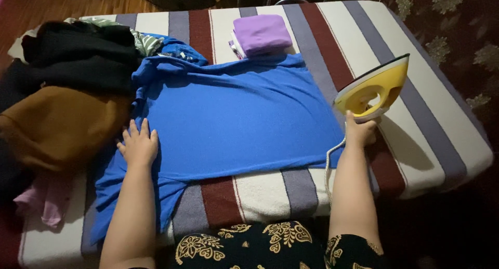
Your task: Ironing a blue t-shirt and then folding it on a striped surface.
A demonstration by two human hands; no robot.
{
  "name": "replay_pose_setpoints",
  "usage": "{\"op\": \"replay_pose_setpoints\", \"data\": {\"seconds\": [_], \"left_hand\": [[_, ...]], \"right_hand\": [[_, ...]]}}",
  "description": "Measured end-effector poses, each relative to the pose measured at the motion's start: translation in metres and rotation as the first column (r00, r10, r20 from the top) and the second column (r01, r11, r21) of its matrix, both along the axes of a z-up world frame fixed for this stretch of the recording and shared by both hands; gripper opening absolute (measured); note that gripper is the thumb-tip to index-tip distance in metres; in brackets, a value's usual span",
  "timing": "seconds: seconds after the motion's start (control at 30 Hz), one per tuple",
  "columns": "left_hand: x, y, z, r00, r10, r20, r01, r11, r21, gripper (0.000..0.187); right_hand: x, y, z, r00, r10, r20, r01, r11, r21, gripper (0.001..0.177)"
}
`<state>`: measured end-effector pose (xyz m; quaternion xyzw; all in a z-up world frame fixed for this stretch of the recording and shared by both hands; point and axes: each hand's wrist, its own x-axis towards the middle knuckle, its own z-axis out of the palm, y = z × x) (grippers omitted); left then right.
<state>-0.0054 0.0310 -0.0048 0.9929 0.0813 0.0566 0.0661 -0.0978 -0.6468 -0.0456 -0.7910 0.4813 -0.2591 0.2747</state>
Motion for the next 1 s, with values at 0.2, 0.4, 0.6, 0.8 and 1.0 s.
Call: {"op": "replay_pose_setpoints", "data": {"seconds": [0.2, 0.4, 0.6, 0.8, 1.0], "left_hand": [[0.0, -0.003, 0.003, 1.0, 0.014, -0.005, -0.014, 1.0, 0.017, 0.061], [0.0, -0.001, 0.003, 1.0, -0.006, -0.005, 0.007, 0.999, 0.032, 0.062], [0.003, -0.001, -0.003, 1.0, 0.01, -0.002, -0.01, 1.0, 0.015, 0.062], [-0.001, -0.001, 0.0, 0.999, 0.032, -0.004, -0.032, 0.999, 0.025, 0.063], [0.004, 0.011, 0.012, 0.979, -0.011, -0.205, 0.003, 0.999, -0.038, 0.072]], "right_hand": [[-0.003, -0.041, -0.042, 0.968, 0.176, -0.18, -0.163, 0.983, 0.082, 0.11], [-0.048, -0.034, -0.015, 0.896, 0.421, -0.139, -0.405, 0.905, 0.13, 0.113], [-0.131, 0.058, -0.024, 0.876, 0.472, -0.099, -0.482, 0.86, -0.166, 0.105], [-0.181, 0.078, -0.034, 0.817, 0.482, -0.315, -0.558, 0.799, -0.225, 0.06], [-0.217, -0.088, -0.072, 0.829, 0.19, -0.526, -0.368, 0.893, -0.259, 0.033]]}}
